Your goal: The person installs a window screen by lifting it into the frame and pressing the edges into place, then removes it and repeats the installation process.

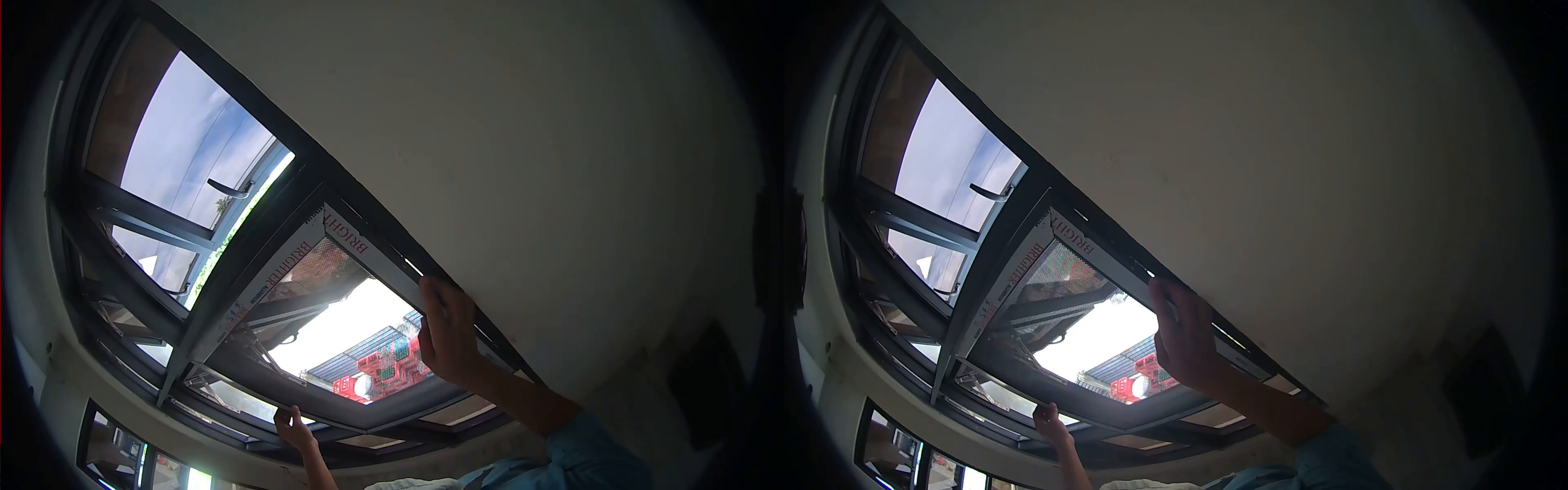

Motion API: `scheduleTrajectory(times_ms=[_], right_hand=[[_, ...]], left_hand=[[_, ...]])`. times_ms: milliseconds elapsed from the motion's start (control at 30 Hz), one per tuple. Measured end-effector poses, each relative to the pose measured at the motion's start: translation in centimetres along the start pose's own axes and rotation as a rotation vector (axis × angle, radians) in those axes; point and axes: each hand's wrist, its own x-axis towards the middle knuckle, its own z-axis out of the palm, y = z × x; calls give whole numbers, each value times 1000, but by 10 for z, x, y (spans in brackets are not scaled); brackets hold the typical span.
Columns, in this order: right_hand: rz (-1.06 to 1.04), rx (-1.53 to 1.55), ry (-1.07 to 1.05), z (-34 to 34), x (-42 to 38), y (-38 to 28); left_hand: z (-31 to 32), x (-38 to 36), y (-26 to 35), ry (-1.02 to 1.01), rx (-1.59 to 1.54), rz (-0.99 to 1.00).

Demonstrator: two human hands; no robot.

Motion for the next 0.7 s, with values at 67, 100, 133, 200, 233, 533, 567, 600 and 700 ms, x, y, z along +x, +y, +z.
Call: scheduleTrajectory(times_ms=[67, 100, 133, 200, 233, 533, 567, 600, 700], right_hand=[[-8, 17, 40, 5, 1, -1], [-22, 21, 64, 12, 0, 2], [-34, 25, 88, 15, 1, 4], [-25, 39, 46, 12, 4, 6], [-21, 48, 26, 10, 3, 7], [-52, -12, -129, -10, -42, 25], [-17, -14, -139, -13, -55, 28], [35, -18, -150, -18, -68, 33], [298, 81, -60, -27, -148, 49]], left_hand=[[-1, 7, -15, 2, -1, 25], [-2, 9, -15, 1, -5, 14], [-1, 10, -14, 0, -9, 4], [-2, 8, -13, -1, -23, -8], [-1, 8, -14, 2, -40, -8], [-2, 6, -5, -68, -29, -27], [2, 5, -5, -65, -68, -30], [4, 5, -5, -65, -56, -44], [-3, 11, -12, -52, 32, -65]])
